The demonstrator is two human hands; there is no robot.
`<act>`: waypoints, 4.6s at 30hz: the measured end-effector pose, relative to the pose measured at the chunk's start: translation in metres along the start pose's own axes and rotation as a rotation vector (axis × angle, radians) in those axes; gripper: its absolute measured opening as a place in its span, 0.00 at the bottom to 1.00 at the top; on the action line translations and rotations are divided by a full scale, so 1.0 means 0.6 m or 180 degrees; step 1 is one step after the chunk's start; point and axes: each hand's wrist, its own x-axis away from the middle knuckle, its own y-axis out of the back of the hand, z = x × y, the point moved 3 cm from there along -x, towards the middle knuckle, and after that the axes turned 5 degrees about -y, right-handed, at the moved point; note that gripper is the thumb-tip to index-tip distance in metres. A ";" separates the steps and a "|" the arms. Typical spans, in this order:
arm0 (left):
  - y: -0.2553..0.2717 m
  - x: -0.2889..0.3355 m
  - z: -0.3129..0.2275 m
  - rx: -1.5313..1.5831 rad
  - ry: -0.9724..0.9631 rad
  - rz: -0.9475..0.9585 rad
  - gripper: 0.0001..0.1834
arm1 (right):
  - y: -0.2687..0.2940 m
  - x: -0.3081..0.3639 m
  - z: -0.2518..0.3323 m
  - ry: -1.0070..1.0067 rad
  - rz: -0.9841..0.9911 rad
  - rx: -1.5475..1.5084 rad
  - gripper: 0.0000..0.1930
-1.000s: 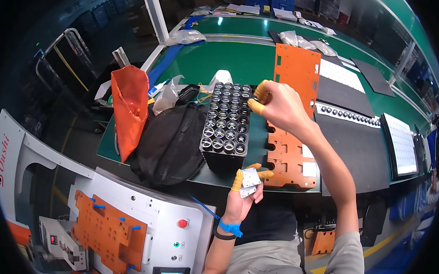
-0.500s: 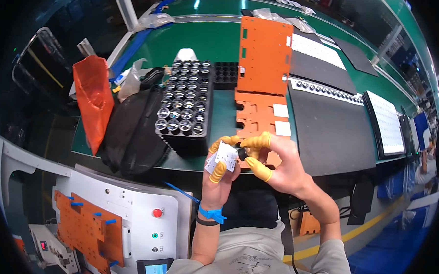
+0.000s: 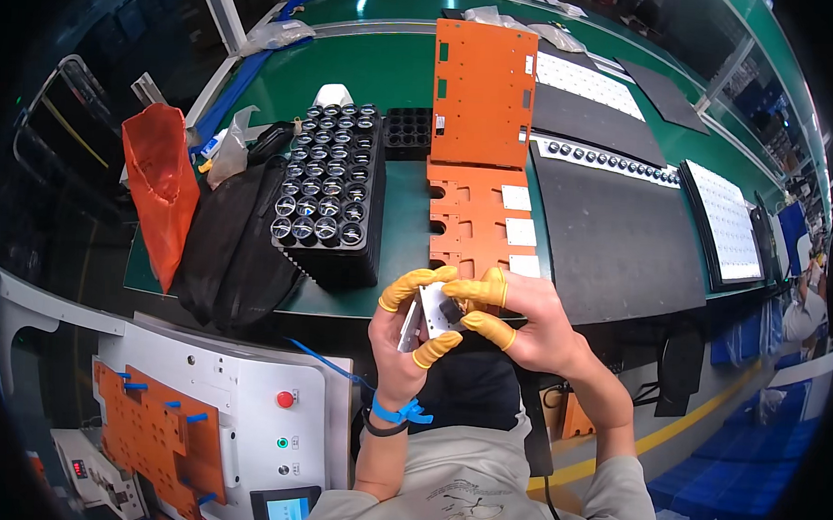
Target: The person places small white rectangular components onto an orange fixture, then picks up cylindrical cells from a black tray and inserts them into the fixture. The person handles the components one at a time and places the assembled fixture into a machine at the end.
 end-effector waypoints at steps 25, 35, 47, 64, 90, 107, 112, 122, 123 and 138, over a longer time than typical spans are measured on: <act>-0.004 0.013 0.005 -0.0367 0.0680 0.0076 0.36 | 0.004 0.036 -0.006 0.0087 0.0095 0.0432 0.19; -0.007 0.018 0.017 -0.0235 0.0770 0.0065 0.35 | -0.005 0.058 -0.010 -0.0002 0.0005 0.0706 0.22; -0.035 0.057 0.065 0.2007 0.2388 0.0009 0.29 | -0.013 0.076 -0.021 0.0761 -0.1218 0.1371 0.27; -0.024 -0.014 0.033 -0.2053 0.0170 0.0899 0.16 | 0.004 0.087 -0.072 -0.0234 -0.0736 0.0457 0.22; 0.026 -0.198 0.139 -0.4965 0.0419 -0.0533 0.14 | -0.063 0.104 -0.130 -0.0044 -0.0645 0.1492 0.33; 0.071 -0.228 0.191 -0.5231 0.1112 -0.0142 0.15 | -0.064 0.102 -0.129 -0.0009 -0.0656 0.1572 0.34; 0.066 -0.226 0.189 -0.4797 0.1383 -0.0188 0.14 | -0.064 0.096 -0.115 -0.0126 -0.0730 0.1495 0.29; 0.083 -0.215 0.213 -0.4743 0.0924 -0.0579 0.11 | 0.000 -0.272 0.122 -0.0410 -0.0628 0.1213 0.20; 0.053 -0.222 0.206 -0.4905 0.1037 -0.0530 0.10 | 0.017 -0.325 0.106 -0.0535 -0.0427 0.1306 0.21; 0.040 -0.190 0.172 -0.4679 0.0735 -0.0970 0.15 | -0.068 -0.465 0.045 -0.1034 0.0340 0.1183 0.35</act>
